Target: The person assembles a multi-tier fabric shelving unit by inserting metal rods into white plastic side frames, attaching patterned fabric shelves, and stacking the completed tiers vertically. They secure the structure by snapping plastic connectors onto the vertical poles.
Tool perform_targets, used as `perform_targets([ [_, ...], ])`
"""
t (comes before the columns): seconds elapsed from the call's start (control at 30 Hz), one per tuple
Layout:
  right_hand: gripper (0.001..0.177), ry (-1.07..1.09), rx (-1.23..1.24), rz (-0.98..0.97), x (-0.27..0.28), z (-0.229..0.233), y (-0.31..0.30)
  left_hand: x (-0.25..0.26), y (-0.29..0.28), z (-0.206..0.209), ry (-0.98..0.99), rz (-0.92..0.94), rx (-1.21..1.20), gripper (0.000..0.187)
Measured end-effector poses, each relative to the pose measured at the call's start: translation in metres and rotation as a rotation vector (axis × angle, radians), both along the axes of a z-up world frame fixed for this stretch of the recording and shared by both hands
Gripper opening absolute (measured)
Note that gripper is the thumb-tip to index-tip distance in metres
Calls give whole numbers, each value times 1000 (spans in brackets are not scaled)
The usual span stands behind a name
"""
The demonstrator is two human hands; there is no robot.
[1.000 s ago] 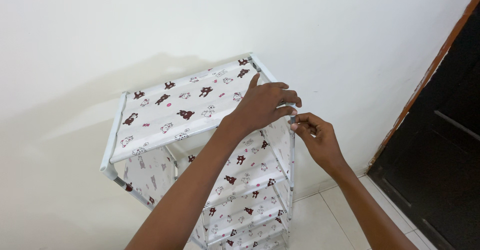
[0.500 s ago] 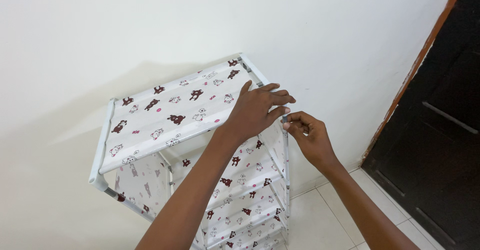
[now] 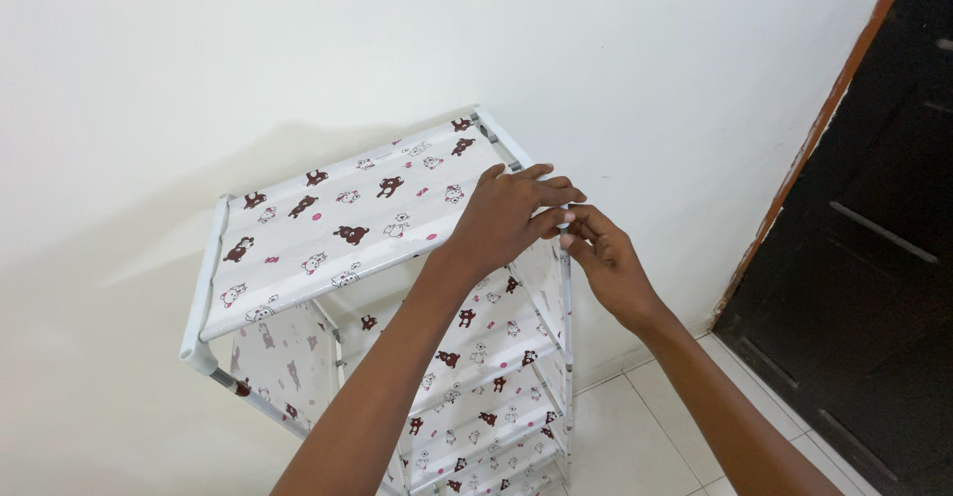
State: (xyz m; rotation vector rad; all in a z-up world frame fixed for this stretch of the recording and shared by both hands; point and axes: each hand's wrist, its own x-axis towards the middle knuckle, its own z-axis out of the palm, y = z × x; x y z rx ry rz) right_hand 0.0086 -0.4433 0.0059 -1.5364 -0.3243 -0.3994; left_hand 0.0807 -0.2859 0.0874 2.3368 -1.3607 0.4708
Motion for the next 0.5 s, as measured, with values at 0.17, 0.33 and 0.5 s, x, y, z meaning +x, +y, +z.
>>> perform_targets([
  [0.17,23,98,-29,-21,-1,0,-6,-1,0,-3,-11,36,-2,25],
  [0.33,24,124,1,-36,2,-1,-8,-6,-2,-9,-87,32,-27,26],
  [0.5,31,140,-36,-62,0,1,-12,-10,-5,-16,-63,59,-39,27],
])
